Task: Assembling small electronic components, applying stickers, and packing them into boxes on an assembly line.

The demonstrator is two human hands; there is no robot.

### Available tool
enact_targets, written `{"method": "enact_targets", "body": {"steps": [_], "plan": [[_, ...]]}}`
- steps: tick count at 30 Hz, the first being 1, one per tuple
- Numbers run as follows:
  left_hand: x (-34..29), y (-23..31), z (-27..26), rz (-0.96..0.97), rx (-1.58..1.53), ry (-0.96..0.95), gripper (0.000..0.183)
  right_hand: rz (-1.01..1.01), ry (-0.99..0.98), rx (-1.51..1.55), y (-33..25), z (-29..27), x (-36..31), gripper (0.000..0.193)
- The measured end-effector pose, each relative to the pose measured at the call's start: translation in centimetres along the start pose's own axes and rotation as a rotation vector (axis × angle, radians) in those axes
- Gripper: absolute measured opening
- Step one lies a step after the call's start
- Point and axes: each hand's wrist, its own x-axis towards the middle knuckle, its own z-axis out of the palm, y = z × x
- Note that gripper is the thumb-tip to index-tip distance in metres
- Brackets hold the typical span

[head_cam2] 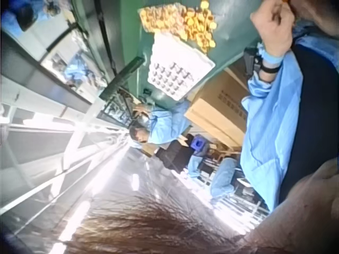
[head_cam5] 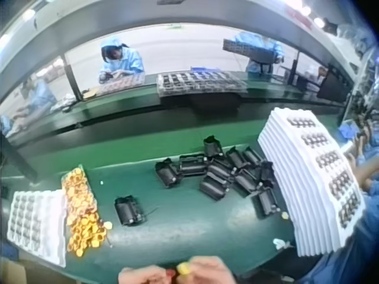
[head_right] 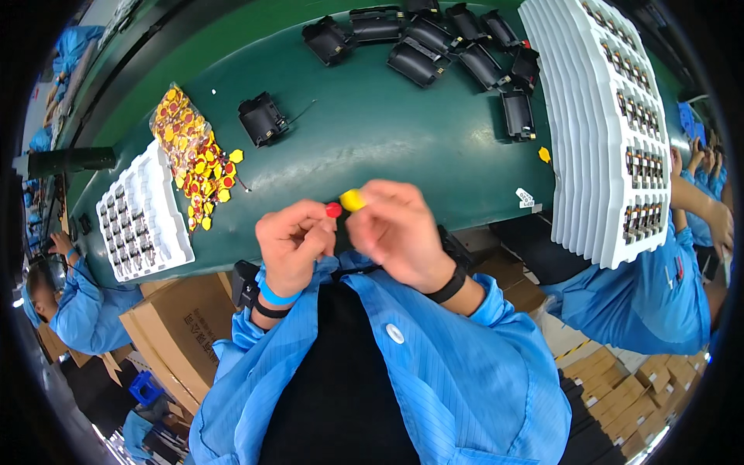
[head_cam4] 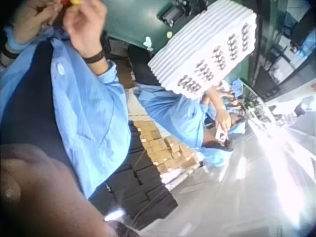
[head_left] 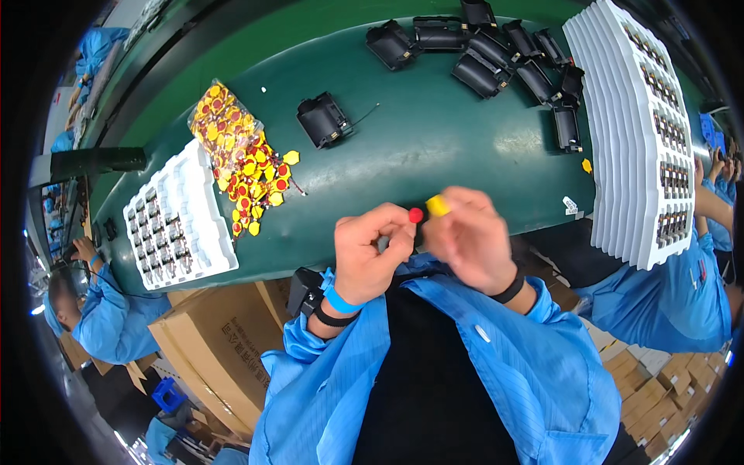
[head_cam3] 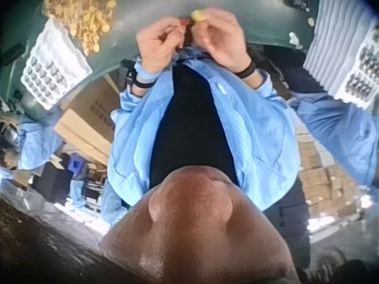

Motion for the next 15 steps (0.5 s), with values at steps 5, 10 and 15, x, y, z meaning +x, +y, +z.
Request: {"method": "enact_targets", "body": {"steps": [5, 10, 15], "plan": [[2.9, 1.1, 1.4, 0.590, 1.275, -0.088, 0.013, -0.612, 0.267, -0.256, -5.1, -2.3, -2.7, 0.028], [4.2, -1.4, 4.0, 0.360, 1.518, -0.473, 0.024, -0.686, 0.289, -0.458, -5.9, -4.4, -3.7, 0.022], [4.5, 3.1, -1.0, 0.191, 1.076, -0.338, 0.043, -0.668, 0.375, -0.552, -4.7, -5.0, -3.4, 0.016]]}}
